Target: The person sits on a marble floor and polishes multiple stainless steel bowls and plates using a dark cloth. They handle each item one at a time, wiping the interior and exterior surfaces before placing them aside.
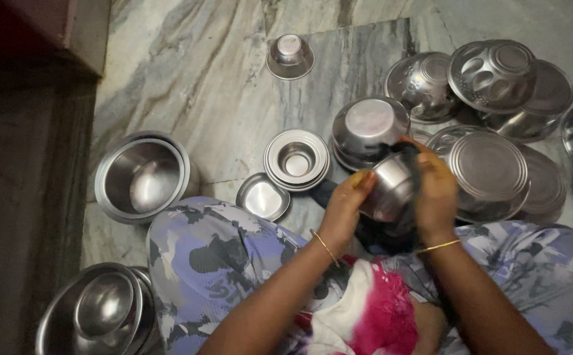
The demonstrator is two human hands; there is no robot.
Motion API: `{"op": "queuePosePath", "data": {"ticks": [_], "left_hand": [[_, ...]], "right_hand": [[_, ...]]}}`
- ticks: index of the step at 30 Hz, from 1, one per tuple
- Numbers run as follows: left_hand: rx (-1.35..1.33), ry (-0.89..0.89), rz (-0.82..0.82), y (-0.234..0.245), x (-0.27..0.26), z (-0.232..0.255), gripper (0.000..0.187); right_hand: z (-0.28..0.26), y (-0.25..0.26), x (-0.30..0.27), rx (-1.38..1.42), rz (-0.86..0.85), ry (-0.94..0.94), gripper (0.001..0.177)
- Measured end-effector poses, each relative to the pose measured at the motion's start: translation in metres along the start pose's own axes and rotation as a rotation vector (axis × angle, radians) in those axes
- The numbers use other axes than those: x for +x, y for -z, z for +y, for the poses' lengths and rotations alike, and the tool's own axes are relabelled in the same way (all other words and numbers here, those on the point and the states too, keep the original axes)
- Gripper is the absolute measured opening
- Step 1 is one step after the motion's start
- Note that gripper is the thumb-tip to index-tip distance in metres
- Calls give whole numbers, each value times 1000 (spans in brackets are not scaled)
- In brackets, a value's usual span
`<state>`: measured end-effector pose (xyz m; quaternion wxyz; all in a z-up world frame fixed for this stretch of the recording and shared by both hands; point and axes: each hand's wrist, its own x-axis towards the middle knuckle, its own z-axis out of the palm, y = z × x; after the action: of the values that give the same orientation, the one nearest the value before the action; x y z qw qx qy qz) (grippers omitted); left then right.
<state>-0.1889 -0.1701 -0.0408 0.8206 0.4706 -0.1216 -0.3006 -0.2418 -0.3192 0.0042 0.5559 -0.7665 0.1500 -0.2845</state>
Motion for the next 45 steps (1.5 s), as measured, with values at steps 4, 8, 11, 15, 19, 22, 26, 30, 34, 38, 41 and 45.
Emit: {"op": "queuePosePath", "data": {"ticks": [4, 8, 11, 15, 19, 22, 26, 30, 34, 38, 41, 45], "left_hand": [[-65, -73, -69, -16, -5, 2, 31], [331, -239, -39, -42, -21, 10, 24], [871, -549, -74, -45, -23, 21, 15], [1177, -800, -76, -54, -12, 33, 27], [1153, -704, -115, -64, -14, 37, 13], [1157, -682, -164, -62, -19, 42, 16], [1147, -760, -177, -60, -29, 51, 17], [1241, -854, -276, -61, -36, 53, 16], [1399, -914, -279, -47, -28, 58, 14], [1534, -747, 11, -3, 21, 85, 10], [1630, -664, 164, 47, 73, 104, 12], [1778, -509, 256, 107, 123, 103, 10]], "right_hand": [[42, 13, -1, 941, 29, -454, 31], [60, 8, -16, 1152, 113, -711, 39], [75, 6, -31, 1121, 105, -846, 40], [86, 20, -20, 979, 157, -1015, 36], [88, 42, -11, 1102, 94, -922, 35], [103, 53, -13, 1076, 42, -740, 33], [140, 82, 2, 959, 44, -850, 28], [167, 128, 16, 1142, -63, -735, 22], [130, 136, 36, 961, 29, -812, 33], [87, 104, 26, 928, 81, -786, 36], [71, 75, 17, 948, -17, -927, 32], [42, 59, 16, 996, -132, -991, 31]]}}
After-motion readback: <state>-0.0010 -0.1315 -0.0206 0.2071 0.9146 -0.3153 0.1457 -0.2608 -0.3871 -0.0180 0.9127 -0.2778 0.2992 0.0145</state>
